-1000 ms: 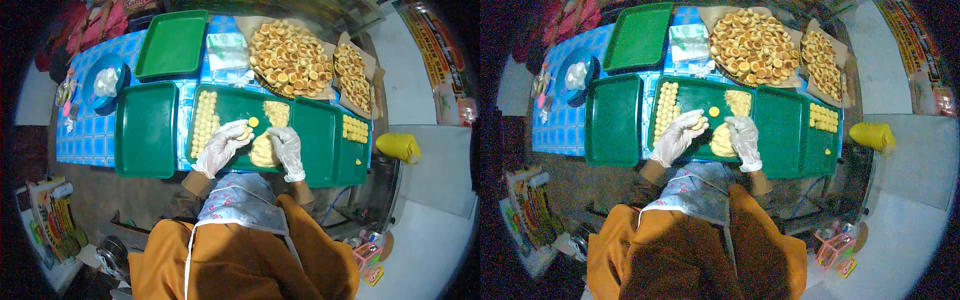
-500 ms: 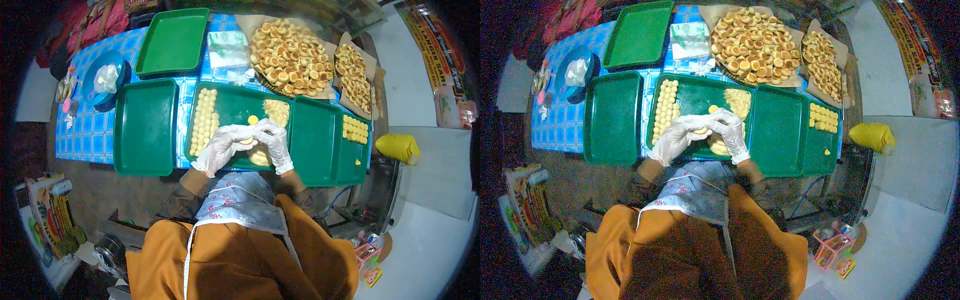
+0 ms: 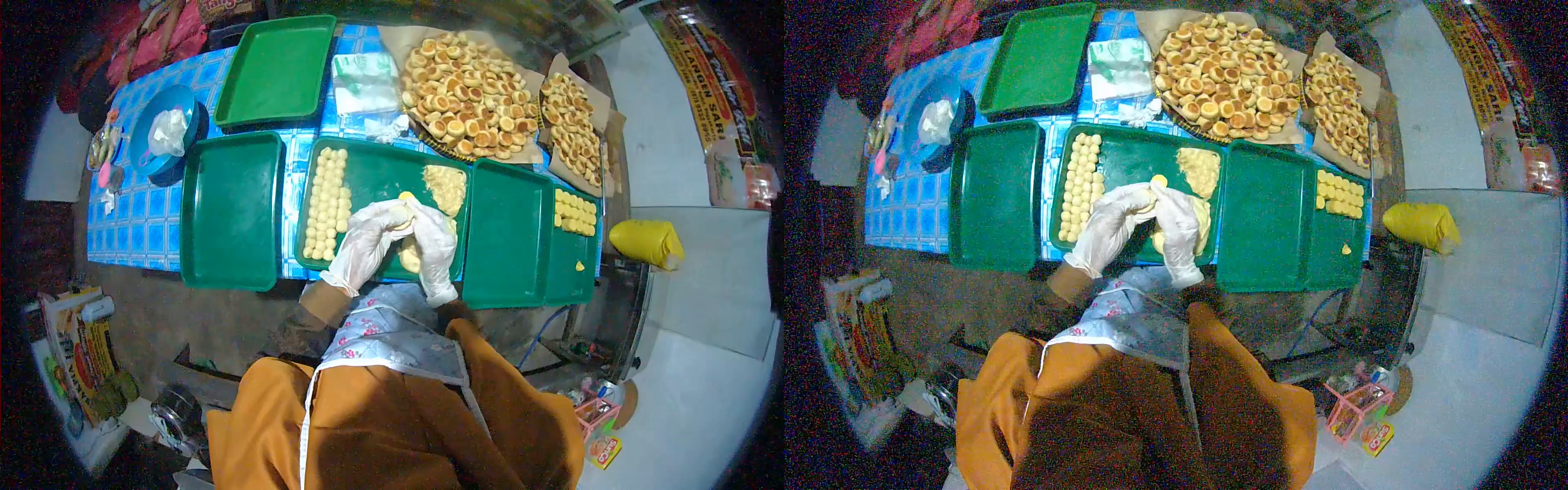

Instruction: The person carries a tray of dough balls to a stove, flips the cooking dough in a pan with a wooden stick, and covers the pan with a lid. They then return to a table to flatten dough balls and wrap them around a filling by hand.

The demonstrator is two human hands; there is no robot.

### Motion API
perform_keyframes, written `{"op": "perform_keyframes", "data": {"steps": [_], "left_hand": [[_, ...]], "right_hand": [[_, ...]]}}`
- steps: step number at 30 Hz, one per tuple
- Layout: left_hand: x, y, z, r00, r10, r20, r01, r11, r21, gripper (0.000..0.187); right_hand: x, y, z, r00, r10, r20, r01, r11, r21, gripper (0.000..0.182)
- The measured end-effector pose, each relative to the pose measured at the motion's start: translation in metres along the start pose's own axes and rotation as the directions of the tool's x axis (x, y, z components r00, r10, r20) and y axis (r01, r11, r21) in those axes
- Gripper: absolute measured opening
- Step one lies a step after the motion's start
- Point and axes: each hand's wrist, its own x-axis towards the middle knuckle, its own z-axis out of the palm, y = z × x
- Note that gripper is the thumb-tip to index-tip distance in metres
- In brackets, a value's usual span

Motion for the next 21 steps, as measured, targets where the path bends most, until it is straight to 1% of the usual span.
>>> {"op": "perform_keyframes", "data": {"steps": [1, 2, 3, 4, 5, 7, 8, 9, 10, 11, 12, 13, 14, 15, 17, 18, 19, 20, 21], "left_hand": [[0.002, -0.004, -0.003, 0.999, -0.04, -0.009, 0.04, 0.997, -0.061, 0.027], [0.003, -0.008, -0.007, 0.996, -0.083, -0.018, 0.08, 0.989, -0.121, 0.029], [0.004, -0.011, -0.008, 0.995, -0.091, -0.034, 0.086, 0.989, -0.12, 0.029], [0.006, -0.014, -0.009, 0.994, -0.099, -0.048, 0.093, 0.989, -0.118, 0.03], [0.008, -0.016, -0.009, 0.993, -0.106, -0.06, 0.099, 0.988, -0.116, 0.03], [0.005, -0.012, -0.006, 0.995, -0.098, -0.022, 0.094, 0.988, -0.122, 0.029], [0.004, -0.01, -0.006, 0.996, -0.092, -0.004, 0.09, 0.988, -0.125, 0.029], [0.006, -0.012, -0.01, 0.999, 0.018, 0.045, -0.022, 0.996, 0.091, 0.029], [0.009, -0.013, -0.013, 0.987, 0.113, 0.114, -0.143, 0.945, 0.295, 0.029], [0.009, -0.014, -0.017, 0.961, 0.184, 0.206, -0.26, 0.853, 0.453, 0.029], [0.009, -0.014, -0.021, 0.922, 0.251, 0.295, -0.381, 0.723, 0.576, 0.029], [0.003, -0.001, -0.014, 0.871, 0.295, 0.393, -0.49, 0.583, 0.648, 0.028], [-0.001, 0.007, -0.011, 0.812, 0.316, 0.491, -0.584, 0.423, 0.693, 0.028], [0.0, 0.0, -0.018, 0.859, 0.277, 0.431, -0.511, 0.529, 0.677, 0.028], [0.005, -0.02, -0.033, 0.93, 0.176, 0.322, -0.346, 0.713, 0.61, 0.031], [0.007, -0.019, -0.026, 0.972, 0.104, 0.209, -0.168, 0.933, 0.318, 0.034], [0.012, -0.02, -0.016, 0.992, -0.008, 0.129, 0.013, 0.999, -0.039, 0.037], [0.015, -0.019, -0.01, 0.985, -0.143, 0.095, 0.169, 0.9, -0.401, 0.04], [0.018, -0.021, -0.012, 0.986, -0.138, 0.092, 0.164, 0.877, -0.451, 0.046]], "right_hand": [[0.001, -0.003, 0.0, 0.994, -0.112, 0.02, 0.113, 0.976, -0.187, 0.038], [0.001, -0.005, -0.001, 0.975, -0.214, 0.061, 0.221, 0.905, -0.362, 0.04], [0.002, -0.012, -0.001, 0.945, -0.304, 0.119, 0.32, 0.792, -0.519, 0.042], [0.004, -0.017, -0.001, 0.924, -0.347, 0.162, 0.372, 0.711, -0.597, 0.047], [0.004, -0.017, -0.002, 0.928, -0.33, 0.173, 0.363, 0.695, -0.621, 0.047], [0.003, -0.017, -0.004, 0.935, -0.297, 0.196, 0.349, 0.658, -0.668, 0.047], [0.003, -0.008, -0.004, 0.964, -0.24, 0.116, 0.265, 0.81, -0.524, 0.048], [0.005, -0.005, -0.001, 0.985, -0.165, 0.052, 0.173, 0.921, -0.349, 0.049], [0.006, -0.003, 0.001, 0.997, -0.076, 0.005, 0.075, 0.985, -0.153, 0.05], [0.005, -0.001, -0.001, 0.983, -0.177, 0.05, 0.184, 0.945, -0.271, 0.05], [0.004, -0.001, -0.007, 0.956, -0.272, 0.108, 0.292, 0.877, -0.381, 0.051], [0.007, -0.006, -0.011, 0.918, -0.355, 0.176, 0.395, 0.785, -0.477, 0.051], [0.008, -0.007, -0.014, 0.915, -0.352, 0.196, 0.402, 0.764, -0.505, 0.054], [0.008, -0.006, -0.016, 0.918, -0.335, 0.214, 0.397, 0.767, -0.504, 0.055], [0.01, -0.007, -0.02, 0.92, -0.303, 0.246, 0.389, 0.771, -0.504, 0.058], [0.011, -0.009, -0.019, 0.909, -0.328, 0.256, 0.416, 0.751, -0.513, 0.061], [0.012, -0.012, -0.017, 0.897, -0.352, 0.268, 0.443, 0.73, -0.52, 0.064], [0.012, -0.013, -0.014, 0.883, -0.376, 0.28, 0.469, 0.709, -0.527, 0.067], [0.006, -0.011, -0.005, 0.927, -0.296, 0.23, 0.36, 0.87, -0.335, 0.071]]}}
